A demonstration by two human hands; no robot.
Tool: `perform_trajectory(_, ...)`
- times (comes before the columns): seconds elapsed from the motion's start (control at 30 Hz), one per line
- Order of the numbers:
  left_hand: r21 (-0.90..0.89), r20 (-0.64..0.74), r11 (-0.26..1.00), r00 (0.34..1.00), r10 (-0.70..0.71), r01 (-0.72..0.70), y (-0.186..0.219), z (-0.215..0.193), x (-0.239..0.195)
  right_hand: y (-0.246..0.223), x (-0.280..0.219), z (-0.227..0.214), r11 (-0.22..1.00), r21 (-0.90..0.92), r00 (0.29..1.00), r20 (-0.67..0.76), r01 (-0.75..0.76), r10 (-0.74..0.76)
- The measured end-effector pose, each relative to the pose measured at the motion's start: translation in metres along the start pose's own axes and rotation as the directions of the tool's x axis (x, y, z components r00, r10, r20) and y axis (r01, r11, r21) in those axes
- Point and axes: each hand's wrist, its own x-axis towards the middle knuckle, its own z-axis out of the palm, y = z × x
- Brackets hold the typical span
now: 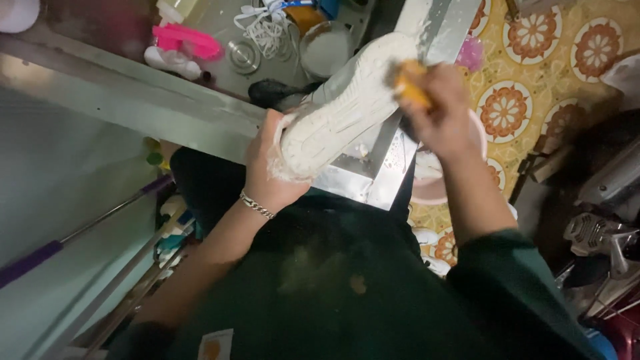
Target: Scrubbing and rinsing the exterior and interior of a white sneaker using a brush, sponge, and water in a sink.
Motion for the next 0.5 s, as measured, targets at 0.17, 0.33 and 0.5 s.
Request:
perform_trajectory(0.17,0.036,0.057,0.997,0.997,0.061,-0.063,-0.025,0.007,-0.003,-0.096,0.017,0.059,0.998,-0.06,0.972,0.233,0.03,-0.015)
perform_trajectory(0.33,0.042,0.087,0.998,0.996,0.032,-0.036,-0.017,0.001,-0.004,-0.006,0.028,0.008,0.997,0.075,0.995,0.096,-0.025,0.018)
perform_trajectory(0.5,0.024,0.076,0.999,0.996,0.046,-0.048,-0.018,0.004,-0.001,-0.06,0.021,0.056,0.998,-0.004,0.966,0.248,-0.069,0.068)
